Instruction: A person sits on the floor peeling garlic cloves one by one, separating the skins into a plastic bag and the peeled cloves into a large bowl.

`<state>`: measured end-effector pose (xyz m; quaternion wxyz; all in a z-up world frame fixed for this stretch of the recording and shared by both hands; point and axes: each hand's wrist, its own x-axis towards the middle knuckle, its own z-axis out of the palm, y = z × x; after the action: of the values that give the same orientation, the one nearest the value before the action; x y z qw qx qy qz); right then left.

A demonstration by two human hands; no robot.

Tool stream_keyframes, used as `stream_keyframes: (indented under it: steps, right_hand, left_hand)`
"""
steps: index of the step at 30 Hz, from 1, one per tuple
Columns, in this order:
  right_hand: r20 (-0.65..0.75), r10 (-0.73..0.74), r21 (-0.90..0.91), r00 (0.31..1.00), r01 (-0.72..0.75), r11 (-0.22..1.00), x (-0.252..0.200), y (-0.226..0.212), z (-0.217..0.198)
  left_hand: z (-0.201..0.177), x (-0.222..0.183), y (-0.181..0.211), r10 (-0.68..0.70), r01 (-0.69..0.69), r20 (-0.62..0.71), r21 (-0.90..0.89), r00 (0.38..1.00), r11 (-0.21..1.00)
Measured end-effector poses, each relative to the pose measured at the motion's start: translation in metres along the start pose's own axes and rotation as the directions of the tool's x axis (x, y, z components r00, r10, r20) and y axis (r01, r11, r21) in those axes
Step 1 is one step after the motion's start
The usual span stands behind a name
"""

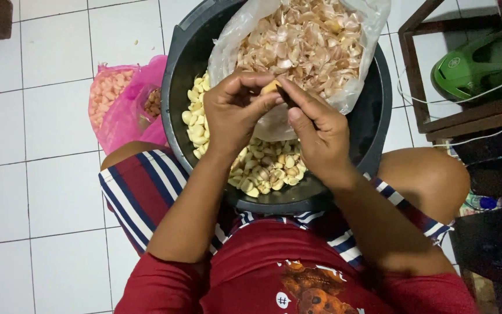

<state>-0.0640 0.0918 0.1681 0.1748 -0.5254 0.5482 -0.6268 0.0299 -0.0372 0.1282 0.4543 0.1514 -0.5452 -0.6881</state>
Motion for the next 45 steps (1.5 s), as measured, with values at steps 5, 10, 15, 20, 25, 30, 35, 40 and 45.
stream_keyframes:
  steps: [5,10,15,20,25,30,35,40,45]
  right_hand:
    - [-0.134,0.233,0.278,0.963,-0.189,0.942,-0.014,0.037,0.006]
    - [-0.127,0.141,0.118,0.982,-0.127,0.985,-0.004,0.025,0.002]
    - [-0.051,0.068,-0.057,0.996,-0.071,0.996,-0.003,0.018,-0.003]
    - [-0.064,0.031,-0.147,0.997,-0.04,0.988,0.009,0.022,-0.014]
    - [-0.002,0.167,0.009,0.986,-0.167,0.986,0.011,0.018,-0.022]
    - [0.194,0.144,0.035,0.97,-0.153,0.988,0.01,0.013,-0.026]
    - [0.123,0.006,-0.087,0.992,0.005,0.996,0.009,0.006,-0.015]
    - [0.001,0.061,-0.205,0.998,-0.059,0.977,0.001,0.015,-0.008]
    - [0.021,0.253,0.273,0.967,-0.249,0.929,-0.002,0.039,-0.013]
  left_hand:
    - [-0.004,0.001,-0.015,0.05,-0.051,0.077,0.001,0.996,0.999]
    - [0.0,0.009,-0.003,-0.132,0.166,0.216,-0.149,0.967,0.975]
    - [0.004,0.012,0.006,-0.138,0.152,0.12,-0.113,0.983,0.982]
    - [-0.007,0.013,-0.002,-0.308,0.344,0.156,-0.348,0.938,0.872]
    - [-0.006,0.014,-0.011,-0.267,0.287,0.106,-0.345,0.958,0.894]
    - [-0.006,0.011,-0.001,-0.201,0.23,0.128,-0.294,0.971,0.928]
    - [-0.004,0.011,0.007,-0.123,0.133,0.082,-0.128,0.989,0.983]
    - [0.001,0.01,0.002,-0.183,0.198,0.092,-0.195,0.979,0.96]
    - [-0.005,0.011,-0.004,-0.227,0.284,0.228,-0.26,0.947,0.923]
